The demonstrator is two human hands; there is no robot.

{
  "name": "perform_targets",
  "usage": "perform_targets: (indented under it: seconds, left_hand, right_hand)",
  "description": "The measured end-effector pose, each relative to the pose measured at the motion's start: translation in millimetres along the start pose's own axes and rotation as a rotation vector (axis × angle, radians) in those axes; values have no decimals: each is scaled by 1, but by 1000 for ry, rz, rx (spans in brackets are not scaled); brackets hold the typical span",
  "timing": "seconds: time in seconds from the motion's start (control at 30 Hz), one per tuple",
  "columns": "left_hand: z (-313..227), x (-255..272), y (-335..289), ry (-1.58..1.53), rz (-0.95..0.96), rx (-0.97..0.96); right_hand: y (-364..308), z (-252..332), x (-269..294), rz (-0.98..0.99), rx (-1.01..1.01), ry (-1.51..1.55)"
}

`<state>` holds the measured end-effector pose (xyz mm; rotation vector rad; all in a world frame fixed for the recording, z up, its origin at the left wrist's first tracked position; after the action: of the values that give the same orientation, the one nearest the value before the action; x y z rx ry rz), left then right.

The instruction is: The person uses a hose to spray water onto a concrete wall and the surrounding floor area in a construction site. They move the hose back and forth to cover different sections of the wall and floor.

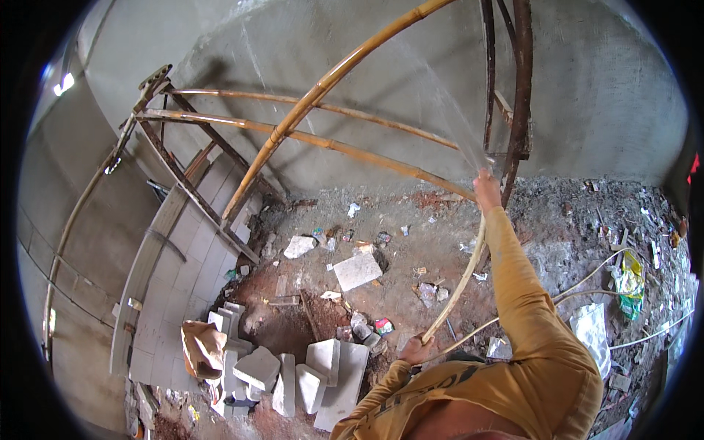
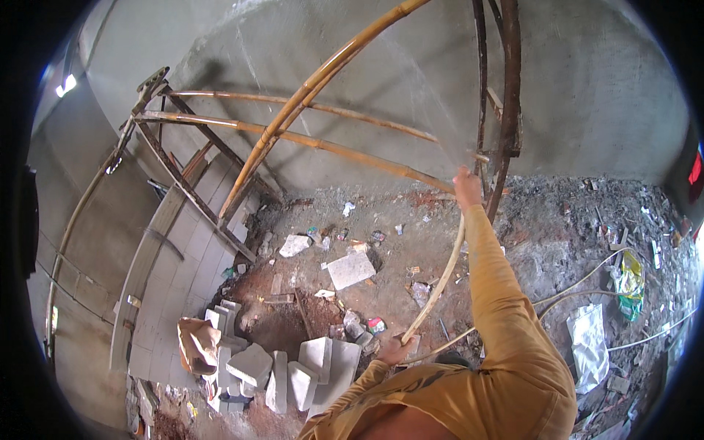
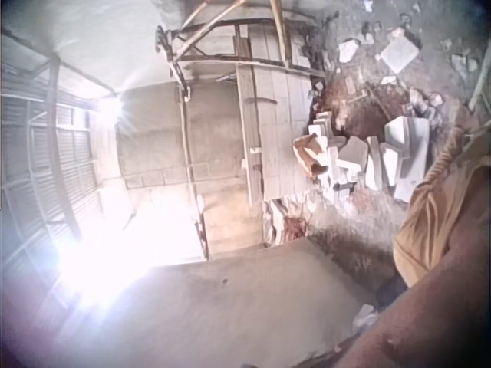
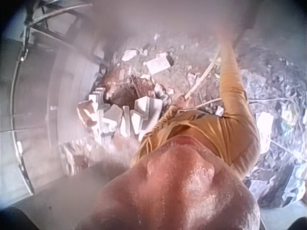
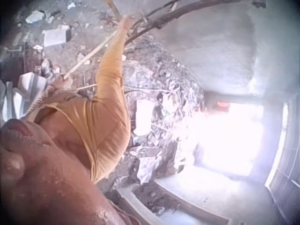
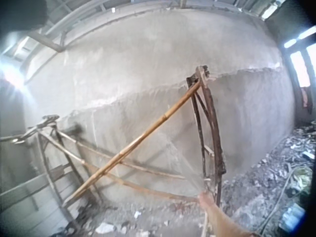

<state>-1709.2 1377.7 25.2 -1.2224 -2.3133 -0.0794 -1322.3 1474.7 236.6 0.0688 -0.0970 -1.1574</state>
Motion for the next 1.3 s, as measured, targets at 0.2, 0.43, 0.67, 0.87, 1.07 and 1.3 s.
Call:
perform_targets:
  seconds: [0.2, 0.43, 0.67, 0.87, 1.07, 1.3]
  left_hand:
    - [15, -17, -17, 24, 29, 118]
    - [11, -34, -25, 14, 34, 305]
    - [0, -24, -30, 4, -108, 261]
    - [41, -45, -49, -56, -60, 308]
    - [76, -46, -77, -129, -85, 376]
    - [63, -19, -115, -48, -83, 527]
  right_hand:
    - [-4, -65, 23, 64, -358, -65]
    - [-21, -42, -27, 184, 53, -229]
    - [-37, -21, -44, 236, -140, -95]
    - [-71, -35, -98, 404, 86, -260]
    - [-106, -60, -121, 484, -113, -215]
    - [-145, -100, -149, 487, -124, -338]
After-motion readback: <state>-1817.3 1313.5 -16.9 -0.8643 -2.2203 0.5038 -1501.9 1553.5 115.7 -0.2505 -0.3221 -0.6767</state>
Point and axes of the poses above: each hand's wrist, its own y-axis towards the middle knuckle, its own x-axis out of the back of the hand, z = x × y, the point moved 3 cm from there along y, towards the middle knuckle, and after that the axes turned 1 degree about z, right-handed, at the moved point
